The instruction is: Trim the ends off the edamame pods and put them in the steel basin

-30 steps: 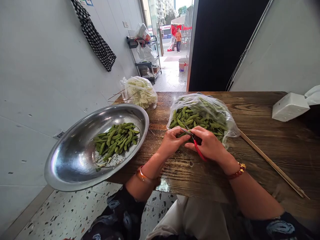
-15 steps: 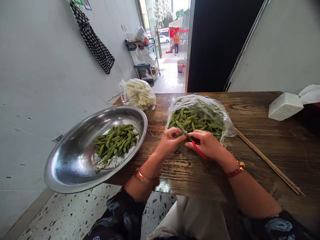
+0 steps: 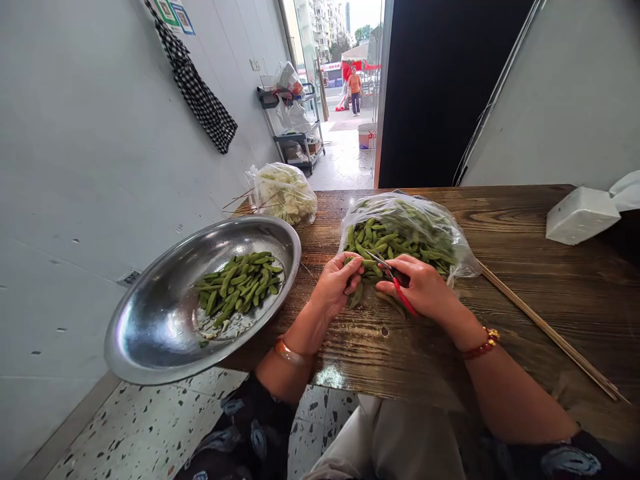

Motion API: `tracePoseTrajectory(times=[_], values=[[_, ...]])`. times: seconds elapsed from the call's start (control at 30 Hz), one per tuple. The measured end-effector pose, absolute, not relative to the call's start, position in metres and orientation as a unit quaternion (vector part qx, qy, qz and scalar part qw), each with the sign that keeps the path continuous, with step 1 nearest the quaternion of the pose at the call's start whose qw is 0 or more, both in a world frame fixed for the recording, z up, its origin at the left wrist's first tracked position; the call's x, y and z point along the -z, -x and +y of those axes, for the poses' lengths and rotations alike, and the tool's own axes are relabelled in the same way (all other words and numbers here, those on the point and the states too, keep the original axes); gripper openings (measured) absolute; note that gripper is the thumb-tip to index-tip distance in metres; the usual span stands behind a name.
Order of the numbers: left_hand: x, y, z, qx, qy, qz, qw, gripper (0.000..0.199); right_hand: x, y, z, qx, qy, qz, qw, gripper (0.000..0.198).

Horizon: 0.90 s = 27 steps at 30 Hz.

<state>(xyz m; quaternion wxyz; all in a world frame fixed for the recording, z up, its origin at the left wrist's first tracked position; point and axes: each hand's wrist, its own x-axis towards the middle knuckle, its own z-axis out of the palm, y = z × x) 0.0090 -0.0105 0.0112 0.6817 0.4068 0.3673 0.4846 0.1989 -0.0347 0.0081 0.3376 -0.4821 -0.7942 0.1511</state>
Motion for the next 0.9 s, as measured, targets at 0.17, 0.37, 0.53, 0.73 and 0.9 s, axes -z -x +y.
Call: tracePoseTrajectory(times=[0.17,0.37,0.53,0.73,0.9], values=[[-0.0121,-0.0109,-0.0121,-0.492,-0.39,0.359,0.691,0.038,-0.0083,-0.1968,-0.0377,-0.128,0.475,-0.803,0.337,0.039],[-0.0108,-0.0138,-0.015,-0.474,-0.397,0.349,0.705,0.039,-0.0078,-0.1943,-0.0382,-0.116,0.47,-0.806,0.341,0.039],[-0.0094,-0.0144,-0.0159,-0.468,-0.384,0.334,0.723,0.037,-0.0072,-0.1929,-0.0383,-0.11,0.463,-0.808,0.348,0.042],[-0.0078,-0.0147,-0.0161,-0.457,-0.384,0.323,0.735,0.035,-0.0084,-0.1927,-0.0392,-0.115,0.469,-0.808,0.338,0.037],[-0.0098,-0.0131,-0.0157,-0.455,-0.383,0.326,0.735,0.035,-0.0081,-0.1927,-0.0399,-0.099,0.479,-0.811,0.321,0.037]])
